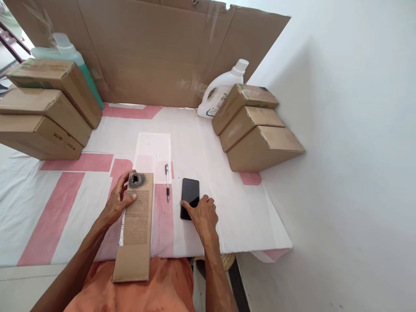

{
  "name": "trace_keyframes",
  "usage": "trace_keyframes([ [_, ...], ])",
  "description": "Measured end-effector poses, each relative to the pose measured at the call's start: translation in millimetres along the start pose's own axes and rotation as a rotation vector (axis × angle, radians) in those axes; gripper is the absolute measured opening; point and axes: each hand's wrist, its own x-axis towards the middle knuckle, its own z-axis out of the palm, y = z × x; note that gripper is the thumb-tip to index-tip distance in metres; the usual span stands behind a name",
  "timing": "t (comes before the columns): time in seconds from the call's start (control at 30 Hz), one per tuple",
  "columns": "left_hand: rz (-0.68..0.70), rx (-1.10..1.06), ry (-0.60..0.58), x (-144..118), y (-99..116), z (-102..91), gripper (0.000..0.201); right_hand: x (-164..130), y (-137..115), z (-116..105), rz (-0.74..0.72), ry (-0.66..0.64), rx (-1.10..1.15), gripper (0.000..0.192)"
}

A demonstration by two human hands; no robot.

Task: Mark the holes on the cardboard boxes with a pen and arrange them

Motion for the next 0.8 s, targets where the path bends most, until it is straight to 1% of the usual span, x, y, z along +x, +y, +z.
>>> trace_keyframes([
  [0.07,-0.004,-0.004,-0.009,0,-1,-1.0,0.078,2,8,2,0.054,-0.035,0.067,0.046],
  [0.17,-0.019,-0.014,-0.021,0,-2,-2.7,0.078,7,10,7,0.109,-0.105,0.237,0.047],
  [0.27,-0.013,-0.025,-0.02,0,-2,-3.0,0.079,5,8,9,0.091,-0.246,0.493,0.047],
  [0.37,-0.014,-0.029,-0.006,-1,-3,-1.9,0.079,-8,-1,-2,0.072,-0.377,0.712,0.057],
  [0.43,-0.008,-0.027,0.003,-1,-4,-1.2,0.078,-21,-13,-18,0.067,-0.473,0.924,0.059],
  [0.47,0.0,-0.024,0.003,-1,-4,-1.1,0.077,-27,-20,-27,0.053,-0.526,1.059,0.057],
  [0.53,0.023,-0.014,0.003,0,-5,-1.2,0.077,-39,-38,-44,0.005,-0.632,1.317,0.048],
  [0.6,0.041,-0.003,-0.003,0,-7,-1.4,0.076,-48,-59,-55,-0.046,-0.744,1.45,0.039],
  [0.67,0.046,0.007,-0.004,1,-8,-1.1,0.075,-52,-80,-56,-0.077,-0.898,1.503,0.04],
  [0.73,0.054,0.003,0.003,1,-9,-0.3,0.074,-53,-100,-46,-0.086,-1.052,1.537,0.056],
  [0.8,0.063,-0.011,0.013,0,-9,0.7,0.076,-51,-116,-31,-0.054,-1.15,1.557,0.07],
])
